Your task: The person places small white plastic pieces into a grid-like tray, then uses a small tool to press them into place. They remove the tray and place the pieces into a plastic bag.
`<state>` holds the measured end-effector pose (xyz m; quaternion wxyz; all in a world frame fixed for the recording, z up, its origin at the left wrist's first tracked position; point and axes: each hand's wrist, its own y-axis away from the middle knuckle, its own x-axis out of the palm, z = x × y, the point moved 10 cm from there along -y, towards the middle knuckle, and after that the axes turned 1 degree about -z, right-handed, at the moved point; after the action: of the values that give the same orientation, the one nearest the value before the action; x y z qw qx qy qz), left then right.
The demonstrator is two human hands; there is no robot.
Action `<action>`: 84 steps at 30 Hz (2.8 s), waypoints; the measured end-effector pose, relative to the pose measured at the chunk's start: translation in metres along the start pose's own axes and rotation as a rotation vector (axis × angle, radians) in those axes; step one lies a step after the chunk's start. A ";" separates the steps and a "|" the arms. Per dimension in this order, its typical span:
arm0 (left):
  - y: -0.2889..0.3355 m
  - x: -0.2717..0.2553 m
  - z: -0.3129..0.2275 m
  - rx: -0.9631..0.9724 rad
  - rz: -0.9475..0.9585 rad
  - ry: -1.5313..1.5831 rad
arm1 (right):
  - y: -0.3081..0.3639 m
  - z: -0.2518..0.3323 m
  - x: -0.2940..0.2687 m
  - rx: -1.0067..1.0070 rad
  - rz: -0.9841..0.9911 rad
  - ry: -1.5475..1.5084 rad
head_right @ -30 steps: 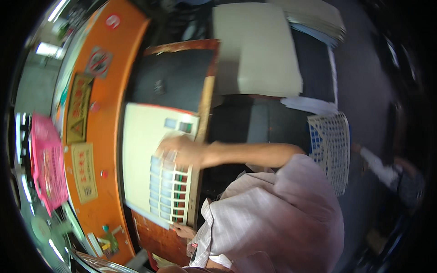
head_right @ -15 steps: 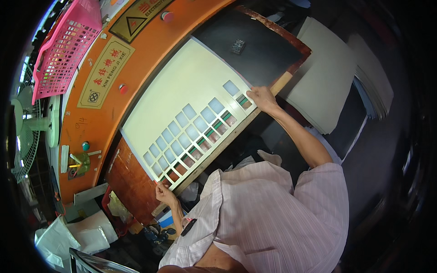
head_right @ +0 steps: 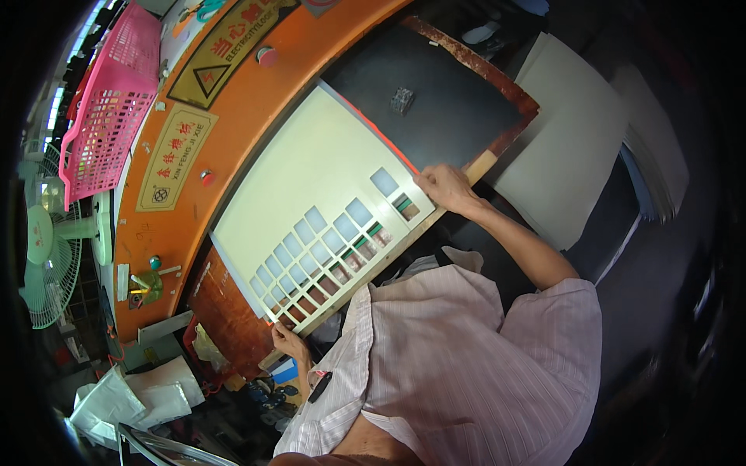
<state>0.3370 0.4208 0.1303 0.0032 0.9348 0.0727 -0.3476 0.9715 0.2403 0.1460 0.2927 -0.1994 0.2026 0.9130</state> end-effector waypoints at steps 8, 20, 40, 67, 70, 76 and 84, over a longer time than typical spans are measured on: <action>0.058 0.062 -0.089 0.292 -0.153 -0.076 | -0.105 0.052 -0.068 -0.310 -0.373 0.364; 0.058 0.143 -0.125 0.173 -0.047 -0.268 | -0.164 0.019 -0.031 -0.285 -0.255 0.402; 0.075 0.098 -0.103 0.046 -0.169 -0.104 | -0.054 0.172 0.092 -0.570 0.383 -0.017; 0.068 0.108 -0.096 -0.016 -0.114 0.032 | -0.041 0.170 0.174 -0.898 0.380 0.250; 0.045 0.138 -0.126 0.165 -0.059 0.020 | -0.041 0.167 0.176 -0.904 0.338 0.170; 0.022 0.189 -0.165 0.293 0.029 -0.031 | -0.039 0.166 0.179 -0.934 0.242 0.062; 0.017 0.216 -0.192 0.385 0.075 -0.108 | -0.054 0.167 0.190 -0.924 0.210 0.071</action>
<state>0.6258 0.4438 0.1351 -0.1586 0.9002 -0.0301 -0.4045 0.8214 0.4484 0.1802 0.0724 -0.3183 -0.1959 0.9247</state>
